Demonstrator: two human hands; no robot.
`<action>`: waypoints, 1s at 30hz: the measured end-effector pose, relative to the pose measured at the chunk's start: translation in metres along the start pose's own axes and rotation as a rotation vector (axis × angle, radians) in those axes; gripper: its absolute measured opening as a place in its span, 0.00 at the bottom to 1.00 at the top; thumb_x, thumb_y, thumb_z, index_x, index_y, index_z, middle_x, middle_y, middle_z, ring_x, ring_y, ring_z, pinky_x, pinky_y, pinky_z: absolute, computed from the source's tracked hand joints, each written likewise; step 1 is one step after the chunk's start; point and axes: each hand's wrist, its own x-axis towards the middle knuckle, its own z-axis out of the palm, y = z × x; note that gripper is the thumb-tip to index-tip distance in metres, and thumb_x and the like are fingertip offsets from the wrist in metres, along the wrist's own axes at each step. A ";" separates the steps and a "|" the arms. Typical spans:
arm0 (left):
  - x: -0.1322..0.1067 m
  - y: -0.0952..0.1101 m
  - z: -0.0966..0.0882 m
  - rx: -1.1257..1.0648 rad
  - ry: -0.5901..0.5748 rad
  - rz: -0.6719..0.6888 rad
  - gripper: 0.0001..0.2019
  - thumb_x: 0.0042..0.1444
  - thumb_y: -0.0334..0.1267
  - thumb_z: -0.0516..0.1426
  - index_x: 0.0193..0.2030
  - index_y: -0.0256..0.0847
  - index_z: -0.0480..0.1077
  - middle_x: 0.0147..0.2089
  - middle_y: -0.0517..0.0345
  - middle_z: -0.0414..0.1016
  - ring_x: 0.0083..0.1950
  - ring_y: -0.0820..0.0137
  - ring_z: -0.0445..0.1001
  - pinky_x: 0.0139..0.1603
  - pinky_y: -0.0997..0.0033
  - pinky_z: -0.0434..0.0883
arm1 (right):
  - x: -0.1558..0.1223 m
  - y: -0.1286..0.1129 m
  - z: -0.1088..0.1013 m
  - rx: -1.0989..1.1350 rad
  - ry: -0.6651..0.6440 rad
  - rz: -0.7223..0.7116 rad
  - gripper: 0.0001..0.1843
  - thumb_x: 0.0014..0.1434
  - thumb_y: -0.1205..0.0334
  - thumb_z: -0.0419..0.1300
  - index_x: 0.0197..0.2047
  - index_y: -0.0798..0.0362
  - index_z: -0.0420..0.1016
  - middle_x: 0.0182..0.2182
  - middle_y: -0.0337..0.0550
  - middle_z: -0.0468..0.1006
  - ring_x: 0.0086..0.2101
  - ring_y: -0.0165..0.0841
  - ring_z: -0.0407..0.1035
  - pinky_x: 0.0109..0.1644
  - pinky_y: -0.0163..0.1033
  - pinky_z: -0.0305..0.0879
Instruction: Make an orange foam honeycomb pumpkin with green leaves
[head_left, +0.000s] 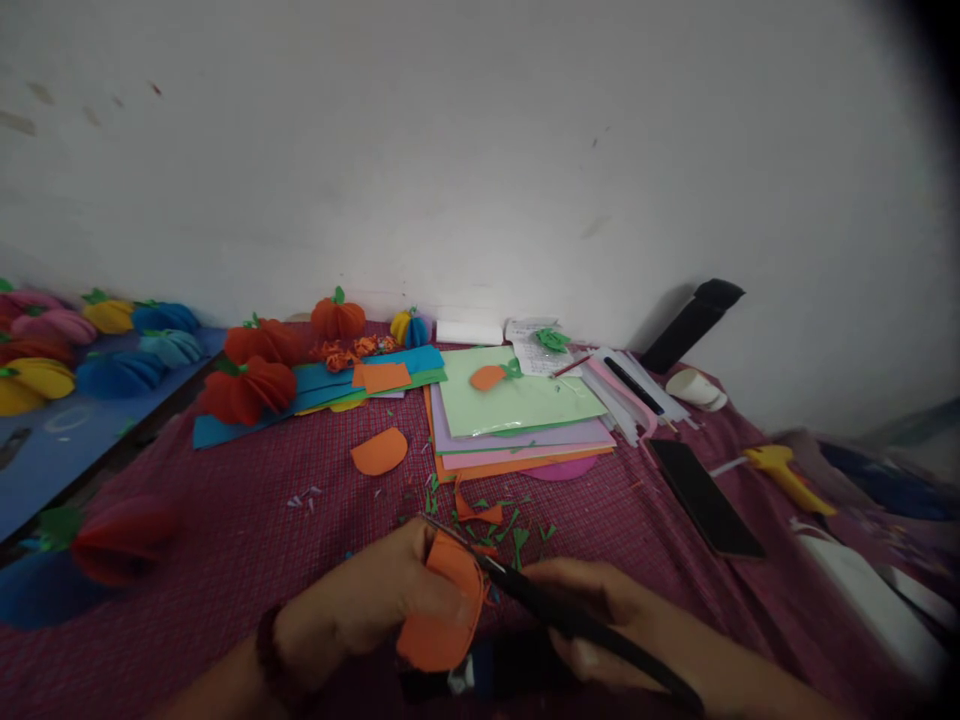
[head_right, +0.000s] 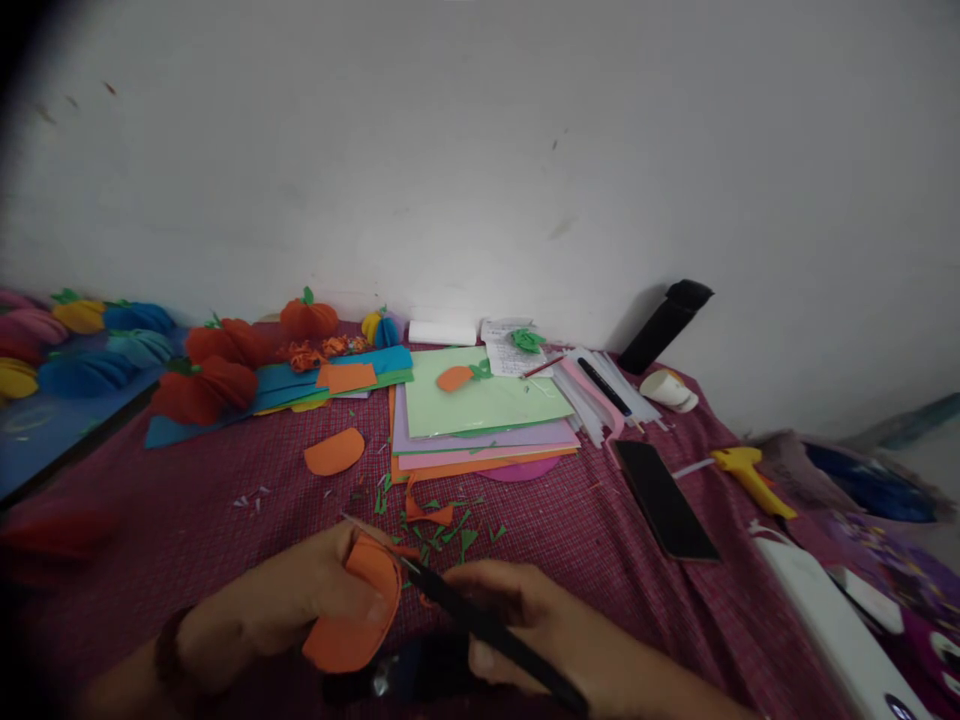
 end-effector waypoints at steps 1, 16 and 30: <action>0.000 0.000 -0.001 0.000 -0.006 -0.001 0.06 0.32 0.34 0.62 0.22 0.36 0.74 0.20 0.63 0.69 0.21 0.76 0.63 0.21 0.77 0.57 | 0.000 -0.006 -0.001 0.062 -0.034 0.061 0.32 0.56 0.47 0.64 0.59 0.52 0.69 0.28 0.39 0.69 0.25 0.26 0.59 0.25 0.32 0.55; 0.001 -0.004 0.002 0.051 0.049 -0.008 0.08 0.31 0.31 0.60 0.24 0.38 0.75 0.22 0.64 0.73 0.24 0.74 0.66 0.26 0.76 0.63 | 0.005 -0.013 -0.009 0.136 -0.104 0.151 0.28 0.54 0.54 0.69 0.56 0.51 0.70 0.28 0.34 0.64 0.27 0.24 0.56 0.29 0.31 0.53; -0.003 -0.001 0.003 0.113 0.041 0.059 0.04 0.35 0.32 0.60 0.23 0.38 0.73 0.24 0.64 0.70 0.26 0.74 0.65 0.27 0.76 0.62 | 0.003 -0.017 -0.010 0.265 -0.182 0.138 0.40 0.48 0.46 0.71 0.60 0.55 0.66 0.29 0.37 0.70 0.26 0.24 0.61 0.27 0.29 0.56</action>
